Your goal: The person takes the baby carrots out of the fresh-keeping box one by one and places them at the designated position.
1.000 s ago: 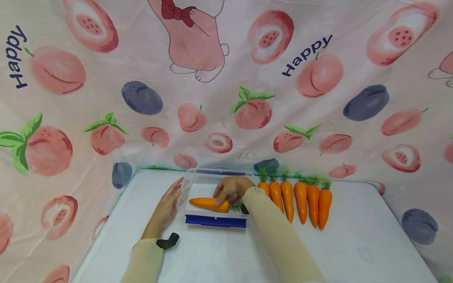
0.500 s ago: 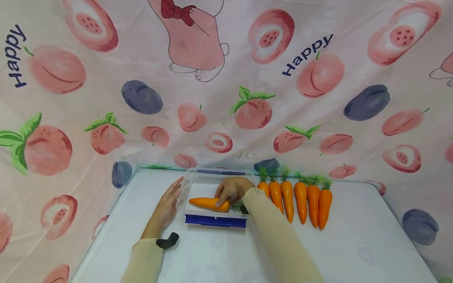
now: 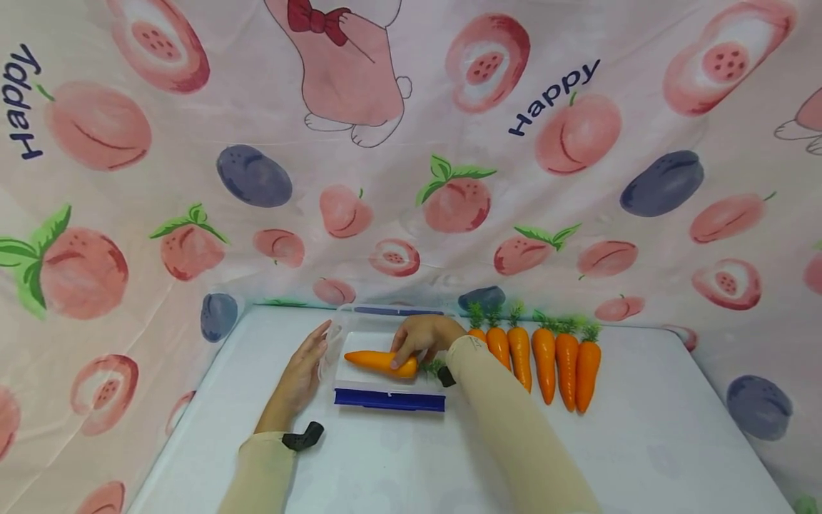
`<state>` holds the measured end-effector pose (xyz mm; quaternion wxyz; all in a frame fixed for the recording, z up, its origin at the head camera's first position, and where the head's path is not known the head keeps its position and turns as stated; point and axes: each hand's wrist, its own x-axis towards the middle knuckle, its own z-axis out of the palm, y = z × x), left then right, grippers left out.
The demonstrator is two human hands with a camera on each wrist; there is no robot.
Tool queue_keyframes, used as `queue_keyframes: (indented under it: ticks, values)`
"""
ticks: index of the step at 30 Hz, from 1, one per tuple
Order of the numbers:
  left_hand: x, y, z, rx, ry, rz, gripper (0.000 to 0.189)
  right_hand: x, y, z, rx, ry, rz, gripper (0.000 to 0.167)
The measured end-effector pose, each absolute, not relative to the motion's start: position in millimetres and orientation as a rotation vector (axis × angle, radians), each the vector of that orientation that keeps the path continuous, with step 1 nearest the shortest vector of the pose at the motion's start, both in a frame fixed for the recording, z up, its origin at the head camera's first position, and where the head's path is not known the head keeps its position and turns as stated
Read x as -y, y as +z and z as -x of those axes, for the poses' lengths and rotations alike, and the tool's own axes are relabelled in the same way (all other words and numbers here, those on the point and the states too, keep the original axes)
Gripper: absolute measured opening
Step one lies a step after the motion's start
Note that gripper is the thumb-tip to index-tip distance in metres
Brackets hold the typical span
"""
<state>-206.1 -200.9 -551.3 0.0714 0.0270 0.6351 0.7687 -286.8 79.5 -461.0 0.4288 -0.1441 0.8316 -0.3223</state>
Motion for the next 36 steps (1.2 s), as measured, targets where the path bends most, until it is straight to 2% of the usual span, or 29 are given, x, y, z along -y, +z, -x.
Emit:
queue_keyframes:
  ticks: [10,23,31,36]
  values:
    - [202,-551,206,-1.931,2.299,-0.051,0.05,-86,-440,286,-2.051,-0.877,0.386,0.031]
    - [203,-549,206,-1.928,2.301,-0.044,0.049,-107,-405,280,-2.044,-0.941,0.452,0.039]
    - [201,-551,207,-1.912,2.319,-0.074,0.05,-129,-400,275,-2.116,-1.002,0.441,0.047]
    - [200,-552,207,-1.888,2.338,-0.095,0.052,-146,-399,269,-2.136,-1.084,0.46,0.041]
